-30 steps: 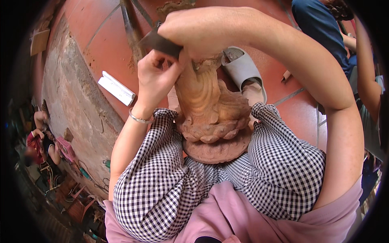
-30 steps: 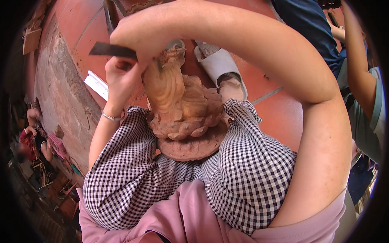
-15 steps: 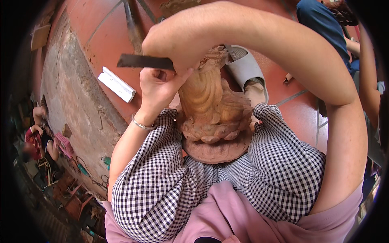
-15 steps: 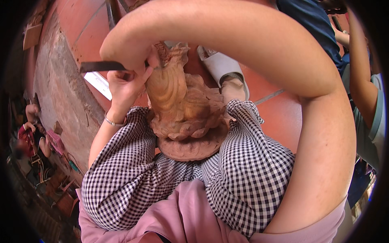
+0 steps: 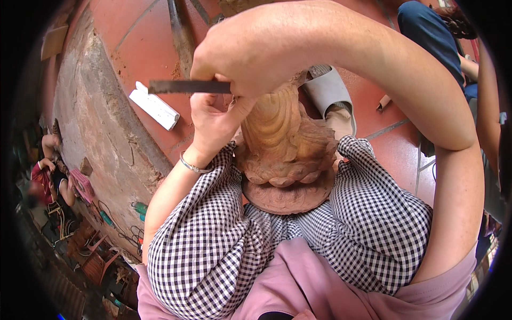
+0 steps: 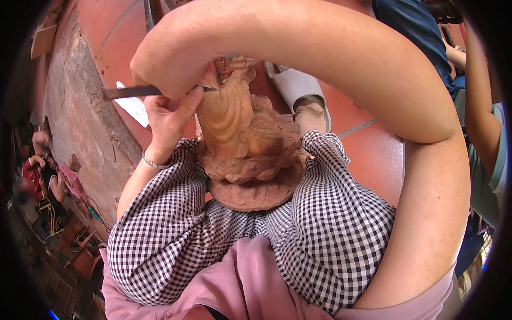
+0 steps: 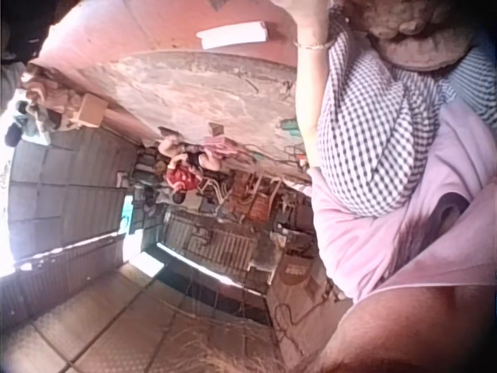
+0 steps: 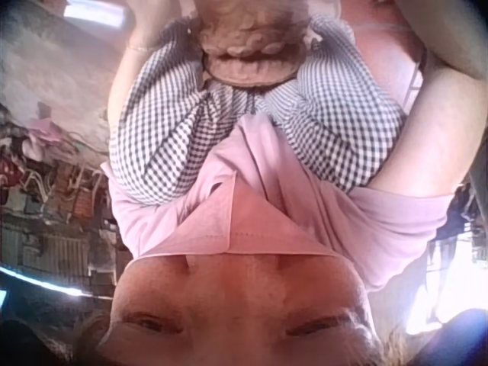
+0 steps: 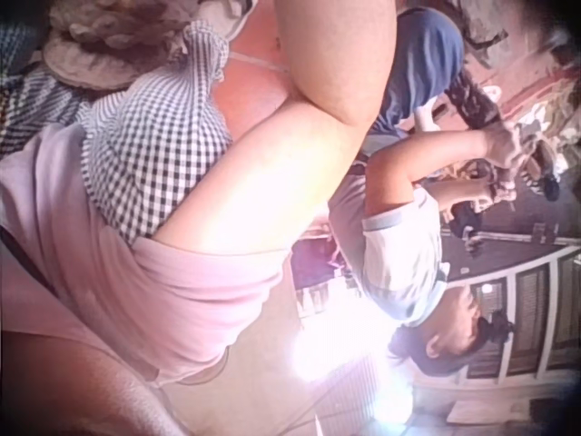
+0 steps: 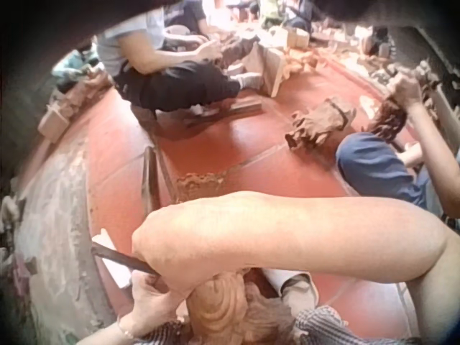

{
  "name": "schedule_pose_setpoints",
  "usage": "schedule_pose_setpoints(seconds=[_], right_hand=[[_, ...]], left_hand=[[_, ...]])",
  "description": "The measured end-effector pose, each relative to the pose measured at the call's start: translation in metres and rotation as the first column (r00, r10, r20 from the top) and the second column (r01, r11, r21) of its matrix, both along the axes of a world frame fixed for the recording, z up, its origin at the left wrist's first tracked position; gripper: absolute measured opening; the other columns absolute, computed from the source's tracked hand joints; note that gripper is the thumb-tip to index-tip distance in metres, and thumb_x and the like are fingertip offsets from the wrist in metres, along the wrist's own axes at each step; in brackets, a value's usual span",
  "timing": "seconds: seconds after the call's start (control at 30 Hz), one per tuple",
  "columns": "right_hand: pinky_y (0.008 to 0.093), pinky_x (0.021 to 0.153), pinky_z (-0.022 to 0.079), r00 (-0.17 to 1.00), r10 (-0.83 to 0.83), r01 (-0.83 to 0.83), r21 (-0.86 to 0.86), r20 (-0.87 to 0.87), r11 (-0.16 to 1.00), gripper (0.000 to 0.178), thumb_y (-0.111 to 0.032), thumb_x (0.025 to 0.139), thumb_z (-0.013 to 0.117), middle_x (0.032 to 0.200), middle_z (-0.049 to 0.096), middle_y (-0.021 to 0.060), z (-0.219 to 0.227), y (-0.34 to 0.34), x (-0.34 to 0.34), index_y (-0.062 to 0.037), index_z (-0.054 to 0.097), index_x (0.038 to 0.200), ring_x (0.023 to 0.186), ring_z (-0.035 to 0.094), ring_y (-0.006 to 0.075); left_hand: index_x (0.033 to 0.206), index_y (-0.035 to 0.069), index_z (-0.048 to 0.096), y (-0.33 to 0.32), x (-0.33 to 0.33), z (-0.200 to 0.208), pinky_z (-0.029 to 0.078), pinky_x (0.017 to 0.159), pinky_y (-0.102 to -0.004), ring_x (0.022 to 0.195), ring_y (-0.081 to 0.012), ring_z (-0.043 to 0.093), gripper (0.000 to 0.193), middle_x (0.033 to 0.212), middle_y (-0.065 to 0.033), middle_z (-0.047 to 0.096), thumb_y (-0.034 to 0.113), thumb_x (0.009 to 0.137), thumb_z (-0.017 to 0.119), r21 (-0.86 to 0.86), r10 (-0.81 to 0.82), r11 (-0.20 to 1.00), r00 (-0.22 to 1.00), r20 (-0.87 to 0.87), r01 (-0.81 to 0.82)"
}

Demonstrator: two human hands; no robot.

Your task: The person carves a wooden sculpture using a chisel and mallet. They hold the sculpture steady with one hand while striking the chisel with the other to shape the surface.

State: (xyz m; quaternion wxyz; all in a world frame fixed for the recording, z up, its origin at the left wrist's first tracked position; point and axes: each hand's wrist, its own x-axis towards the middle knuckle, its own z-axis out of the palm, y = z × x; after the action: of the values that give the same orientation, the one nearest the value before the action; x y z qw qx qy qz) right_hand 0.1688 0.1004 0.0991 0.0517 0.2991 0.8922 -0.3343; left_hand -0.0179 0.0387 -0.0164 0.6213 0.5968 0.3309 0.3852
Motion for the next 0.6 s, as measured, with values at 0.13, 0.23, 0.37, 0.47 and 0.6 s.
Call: schedule_pose_setpoints(seconds=[0.13, 0.23, 0.37, 0.47, 0.6], right_hand=[[0.0433, 0.069, 0.053, 0.991, -0.098, 0.087, -0.120, -0.089, 0.989, 0.021, -0.004, 0.077, 0.065, 0.084, 0.071, 0.0175, -0.007, -0.007, 0.002, -0.0020, 0.070, 0.098, 0.075, 0.068, 0.0303], [0.0424, 0.067, 0.053, 0.991, -0.077, 0.077, -0.001, -0.107, 0.997, 0.022, -0.005, 0.076, 0.064, 0.081, 0.071, 0.0164, -0.016, 0.002, -0.002, -0.0020, 0.072, 0.097, 0.074, 0.068, 0.0306], [0.0429, 0.070, 0.055, 0.987, -0.072, 0.092, 0.133, -0.143, 0.987, 0.023, -0.013, 0.071, 0.072, 0.082, 0.072, 0.0211, -0.016, 0.010, 0.008, -0.0006, 0.074, 0.091, 0.077, 0.071, 0.0377], [0.0433, 0.069, 0.054, 0.999, -0.034, 0.038, 0.137, -0.034, 0.990, 0.018, -0.006, 0.076, 0.066, 0.082, 0.071, 0.0184, -0.009, 0.000, -0.006, -0.0006, 0.071, 0.093, 0.076, 0.070, 0.0329], [0.0434, 0.065, 0.055, 0.994, -0.095, 0.091, 0.067, 0.059, 0.994, 0.017, -0.005, 0.072, 0.066, 0.080, 0.071, 0.0185, -0.018, 0.006, -0.018, 0.0020, 0.072, 0.086, 0.074, 0.069, 0.0318]], left_hand=[[0.108, -0.002, 0.064, -0.009, 0.011, 0.001, 0.052, 0.086, -0.0260, 0.101, -0.0108, 0.062, 0.024, 0.112, -0.0047, 0.066, -0.004, 0.086, 0.074, -0.034, 0.076, 0.997, 0.996, 0.049, -0.075], [0.102, -0.001, 0.066, 0.002, 0.005, -0.005, 0.050, 0.071, -0.0227, 0.089, -0.0068, 0.061, 0.020, 0.102, -0.0015, 0.066, -0.001, 0.085, 0.077, 0.022, 0.141, 0.990, 0.978, -0.157, -0.139], [0.088, -0.001, 0.067, 0.019, 0.012, -0.006, 0.045, 0.059, -0.0211, 0.077, -0.0029, 0.057, 0.015, 0.086, 0.0039, 0.063, 0.001, 0.083, 0.080, 0.094, 0.187, 0.982, 0.935, -0.300, -0.166], [0.083, -0.002, 0.065, 0.013, 0.003, 0.003, 0.048, 0.062, -0.0209, 0.078, -0.0028, 0.059, 0.019, 0.083, 0.0045, 0.064, 0.003, 0.081, 0.083, 0.045, 0.103, 0.995, 0.948, -0.300, -0.094], [0.096, -0.001, 0.069, 0.011, 0.005, -0.004, 0.051, 0.075, -0.0242, 0.087, -0.0077, 0.064, 0.021, 0.092, -0.0002, 0.069, 0.006, 0.082, 0.083, 0.052, 0.149, 0.989, 0.969, -0.200, -0.141]])
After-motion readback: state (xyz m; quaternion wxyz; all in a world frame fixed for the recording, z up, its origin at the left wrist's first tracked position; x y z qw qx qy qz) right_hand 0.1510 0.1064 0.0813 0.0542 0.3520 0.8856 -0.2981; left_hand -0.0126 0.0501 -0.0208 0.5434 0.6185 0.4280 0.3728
